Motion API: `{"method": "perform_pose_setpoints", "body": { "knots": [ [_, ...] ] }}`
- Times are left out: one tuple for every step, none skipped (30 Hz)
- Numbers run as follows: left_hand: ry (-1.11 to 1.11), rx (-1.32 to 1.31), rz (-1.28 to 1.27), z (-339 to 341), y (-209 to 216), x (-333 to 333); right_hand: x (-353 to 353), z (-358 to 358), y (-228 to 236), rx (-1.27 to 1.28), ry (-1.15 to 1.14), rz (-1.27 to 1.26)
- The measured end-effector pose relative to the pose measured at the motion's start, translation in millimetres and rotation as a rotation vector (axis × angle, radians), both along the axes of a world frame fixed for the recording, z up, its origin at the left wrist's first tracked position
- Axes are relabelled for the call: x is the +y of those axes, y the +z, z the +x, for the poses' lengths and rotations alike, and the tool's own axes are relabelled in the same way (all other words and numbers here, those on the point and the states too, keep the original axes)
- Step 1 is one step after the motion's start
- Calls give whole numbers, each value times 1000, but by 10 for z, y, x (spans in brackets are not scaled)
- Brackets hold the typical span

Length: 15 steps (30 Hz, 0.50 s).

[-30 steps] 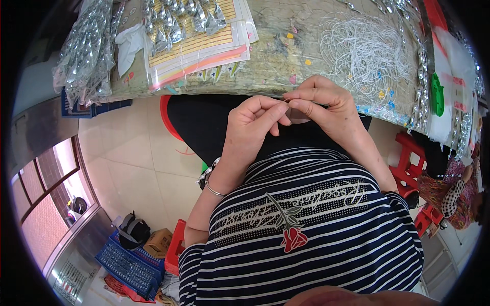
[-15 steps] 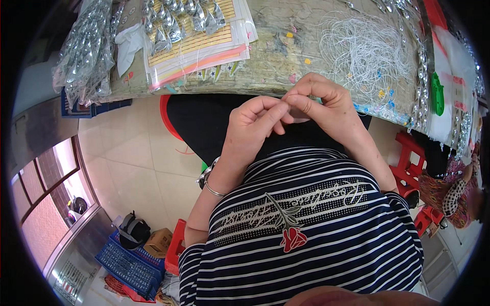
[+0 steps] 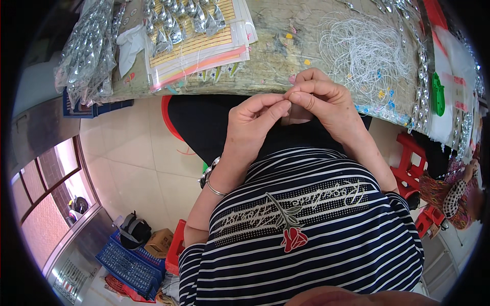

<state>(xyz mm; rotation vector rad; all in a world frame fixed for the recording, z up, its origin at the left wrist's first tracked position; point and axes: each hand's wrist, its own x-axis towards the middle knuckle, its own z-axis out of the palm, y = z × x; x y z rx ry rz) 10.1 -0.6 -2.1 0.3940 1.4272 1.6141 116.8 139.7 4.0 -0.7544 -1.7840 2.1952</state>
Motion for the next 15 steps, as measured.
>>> {"method": "perform_pose_setpoints", "body": {
  "knots": [
    [-1, 0, 1, 3, 0, 4, 0, 1, 2, -10, 8, 15],
    [9, 15, 2, 7, -2, 5, 1, 4, 1, -20, 16, 29],
    [18, 31, 4, 9, -3, 7, 5, 11, -9, -20, 14, 29],
    [17, 30, 4, 9, 8, 9, 12, 24, -26, -8, 2, -12],
    [28, 16, -12, 7, 25, 4, 17, 34, -40, 5, -8, -54],
    [39, 1, -28, 6, 32, 1, 29, 39, -21, 5, -8, -56],
    [39, 1, -30, 4, 22, -1, 47, 41, 19, -16, -16, -98],
    [45, -10, -26, 4, 12, -1, 62, 48, 46, -38, -23, -140],
    [51, -21, -22, 4, 5, -3, 69, 63, 38, -38, -23, -140],
    [51, -21, -23, 3, 2, -7, 76, 80, 23, -45, 0, -115],
    [49, -31, -13, -1, -4, -8, 81, 92, 10, -50, 22, -90],
    [46, -41, -3, -2, -10, -9, 71, 96, 16, -50, 21, -91],
    [45, -40, -4, 0, -17, -9, 49, 99, 31, -50, 34, -111],
    [40, -40, -6, 0, -17, -7, 35, 100, 46, -50, 45, -130],
    [35, -39, -7, 0, -16, -4, 31, 101, 49, -50, 42, -129]
  ]
}}
